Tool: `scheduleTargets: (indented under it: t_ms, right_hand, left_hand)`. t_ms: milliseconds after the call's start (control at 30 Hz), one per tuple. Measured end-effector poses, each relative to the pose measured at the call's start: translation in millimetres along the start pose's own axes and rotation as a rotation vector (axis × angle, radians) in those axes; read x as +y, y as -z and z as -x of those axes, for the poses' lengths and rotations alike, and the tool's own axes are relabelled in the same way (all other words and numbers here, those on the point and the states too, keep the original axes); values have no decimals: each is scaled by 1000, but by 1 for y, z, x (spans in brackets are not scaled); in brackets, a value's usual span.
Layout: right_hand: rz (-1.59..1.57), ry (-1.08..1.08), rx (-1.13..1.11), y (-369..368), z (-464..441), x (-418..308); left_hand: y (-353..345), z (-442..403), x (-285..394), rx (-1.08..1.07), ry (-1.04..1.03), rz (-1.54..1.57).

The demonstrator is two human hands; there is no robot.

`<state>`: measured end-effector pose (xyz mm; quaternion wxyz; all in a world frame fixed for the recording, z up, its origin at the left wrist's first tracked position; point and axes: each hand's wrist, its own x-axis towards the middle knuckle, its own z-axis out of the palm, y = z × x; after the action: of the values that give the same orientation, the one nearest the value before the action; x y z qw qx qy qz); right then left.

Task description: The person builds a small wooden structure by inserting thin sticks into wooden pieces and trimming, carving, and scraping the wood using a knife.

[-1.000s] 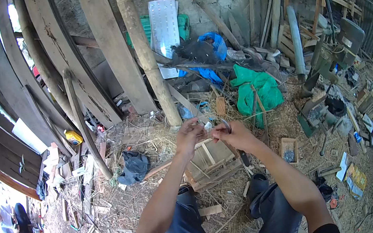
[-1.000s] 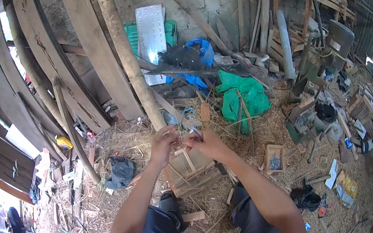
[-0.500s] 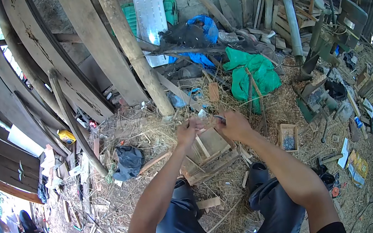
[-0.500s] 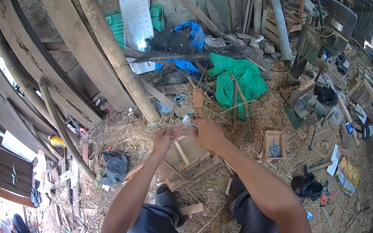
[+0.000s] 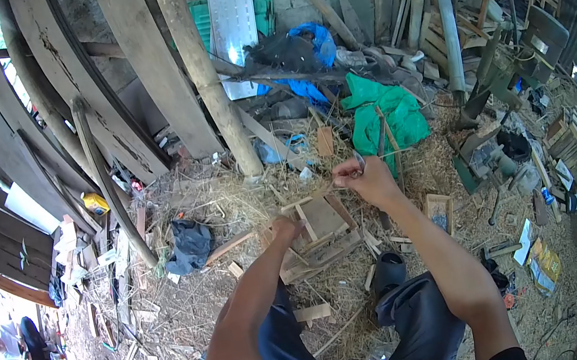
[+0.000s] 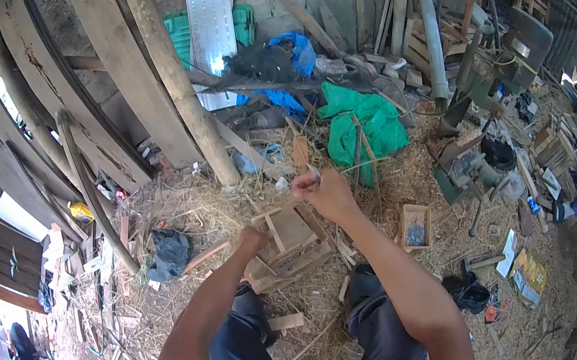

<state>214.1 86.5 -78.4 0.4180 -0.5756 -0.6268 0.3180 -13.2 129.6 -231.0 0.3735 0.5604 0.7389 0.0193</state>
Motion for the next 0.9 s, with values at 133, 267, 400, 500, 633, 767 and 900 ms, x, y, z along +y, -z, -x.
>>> scheduleTargets:
  t_ms: [133,267,400,500,633,767,900]
  right_hand:
    - [-11,-78,59,10,5,-16]
    - [18,-44,70,9,1,-8]
    - [-226,53,70,13,5,-31]
    - [-250,87,97,25,10,-63]
    - [-469,107,132,32,28,-112]
    - [-544,283,113,33,39,-128]
    - [-564,239,86,31,58,-146]
  left_hand:
    - [-12,-21,-12,-125,-88,687]
    - [8,0,12,-123,-105,1030]
    - [61,57,50,-70,-277,1117]
    - [104,86,61,-282,-428,1257]
    - [138,140,73,-186,-546,1208]
    - [140,175,69,-42,-806,984]
    - [138,218,72,48,-923,967]
